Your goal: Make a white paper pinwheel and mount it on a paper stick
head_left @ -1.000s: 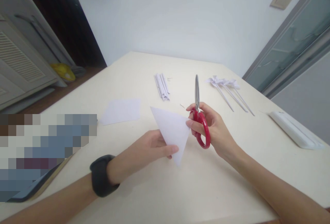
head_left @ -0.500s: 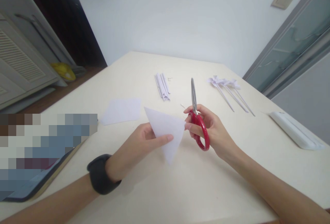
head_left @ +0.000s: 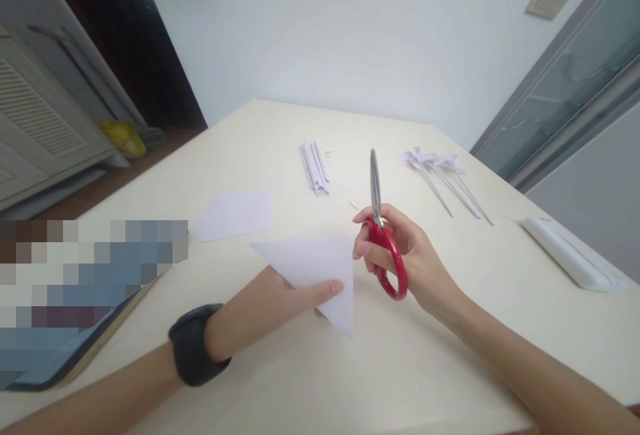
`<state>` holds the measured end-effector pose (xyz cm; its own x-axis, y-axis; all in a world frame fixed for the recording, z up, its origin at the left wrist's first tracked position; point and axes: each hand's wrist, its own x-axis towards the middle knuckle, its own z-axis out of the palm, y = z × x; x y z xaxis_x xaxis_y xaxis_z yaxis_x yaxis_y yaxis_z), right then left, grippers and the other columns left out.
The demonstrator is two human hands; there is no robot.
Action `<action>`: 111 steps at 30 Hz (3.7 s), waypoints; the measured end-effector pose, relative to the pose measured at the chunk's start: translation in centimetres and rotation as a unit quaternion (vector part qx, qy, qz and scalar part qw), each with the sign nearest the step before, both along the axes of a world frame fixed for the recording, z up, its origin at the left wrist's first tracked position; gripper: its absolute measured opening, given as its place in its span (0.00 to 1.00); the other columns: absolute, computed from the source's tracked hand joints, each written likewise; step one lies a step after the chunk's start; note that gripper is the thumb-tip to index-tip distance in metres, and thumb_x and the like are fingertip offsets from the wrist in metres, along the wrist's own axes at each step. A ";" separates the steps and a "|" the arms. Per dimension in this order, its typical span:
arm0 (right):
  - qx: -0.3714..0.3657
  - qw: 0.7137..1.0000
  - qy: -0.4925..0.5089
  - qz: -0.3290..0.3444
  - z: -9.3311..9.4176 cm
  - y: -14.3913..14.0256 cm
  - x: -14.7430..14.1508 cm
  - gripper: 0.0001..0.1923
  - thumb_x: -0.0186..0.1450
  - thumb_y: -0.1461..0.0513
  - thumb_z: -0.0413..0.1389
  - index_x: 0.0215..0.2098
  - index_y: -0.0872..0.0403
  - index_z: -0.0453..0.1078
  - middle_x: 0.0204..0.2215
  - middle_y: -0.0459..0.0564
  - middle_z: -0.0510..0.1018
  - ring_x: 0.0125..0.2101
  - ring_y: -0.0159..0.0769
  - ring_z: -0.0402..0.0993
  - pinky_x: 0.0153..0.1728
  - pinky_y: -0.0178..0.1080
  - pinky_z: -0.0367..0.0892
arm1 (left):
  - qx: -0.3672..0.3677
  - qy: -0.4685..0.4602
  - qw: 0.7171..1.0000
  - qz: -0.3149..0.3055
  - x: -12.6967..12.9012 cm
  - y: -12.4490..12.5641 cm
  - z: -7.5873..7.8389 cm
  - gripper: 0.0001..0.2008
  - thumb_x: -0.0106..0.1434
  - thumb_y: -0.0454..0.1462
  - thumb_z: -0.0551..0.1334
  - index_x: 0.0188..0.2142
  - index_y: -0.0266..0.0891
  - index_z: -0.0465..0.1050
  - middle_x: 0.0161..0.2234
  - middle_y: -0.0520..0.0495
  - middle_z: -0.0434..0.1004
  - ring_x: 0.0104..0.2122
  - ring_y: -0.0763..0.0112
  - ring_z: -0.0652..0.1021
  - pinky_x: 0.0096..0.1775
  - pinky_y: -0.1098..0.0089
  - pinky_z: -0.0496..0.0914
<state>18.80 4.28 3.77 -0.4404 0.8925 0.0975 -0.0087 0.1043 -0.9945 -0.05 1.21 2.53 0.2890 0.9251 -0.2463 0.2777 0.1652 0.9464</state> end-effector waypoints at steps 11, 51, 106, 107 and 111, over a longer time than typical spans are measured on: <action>-0.044 0.991 0.002 0.129 -0.5 -0.3 0.0 0.17 0.61 0.50 0.50 0.43 0.50 0.59 0.24 0.43 0.64 0.21 0.28 0.61 0.23 0.33 0.61 | 0.181 -0.047 0.976 0.108 -0.6 0.5 0.3 0.12 0.61 0.39 0.57 0.22 0.39 0.67 0.18 0.54 0.70 0.25 0.69 0.74 0.37 0.68 0.68; -0.012 0.987 0.006 0.162 -0.4 -0.8 0.0 0.24 0.62 0.45 0.44 0.51 0.47 0.48 0.27 0.44 0.66 0.30 0.33 0.70 0.31 0.37 0.64 | 0.176 -0.153 0.964 0.127 -0.7 0.4 0.1 0.08 0.60 0.35 0.58 0.24 0.37 0.69 0.18 0.54 0.70 0.21 0.72 0.72 0.30 0.70 0.67; -0.016 0.993 -0.077 0.088 2.3 0.4 1.3 0.23 0.66 0.48 0.34 0.55 0.46 0.52 0.53 0.51 0.66 0.54 0.37 0.61 0.54 0.48 0.53 | 0.038 -0.150 0.987 -0.043 1.6 0.0 1.2 0.10 0.51 0.32 0.65 0.35 0.43 0.74 0.33 0.51 0.79 0.37 0.62 0.77 0.39 0.65 0.70; -0.012 0.993 -0.076 0.089 2.3 0.3 1.3 0.23 0.66 0.48 0.34 0.55 0.46 0.52 0.53 0.51 0.66 0.53 0.37 0.61 0.54 0.48 0.52 | 0.044 -0.145 0.988 -0.038 1.6 -0.1 1.2 0.10 0.50 0.32 0.65 0.35 0.43 0.74 0.33 0.51 0.79 0.37 0.62 0.77 0.39 0.64 0.70; 0.018 0.997 -0.048 0.052 1.8 1.5 2.2 0.25 0.66 0.47 0.34 0.54 0.48 0.56 0.49 0.53 0.70 0.50 0.39 0.66 0.51 0.50 0.58 | 0.061 -0.134 0.989 -0.018 0.8 0.1 1.2 0.14 0.50 0.33 0.66 0.38 0.43 0.73 0.35 0.50 0.79 0.37 0.62 0.77 0.39 0.66 0.70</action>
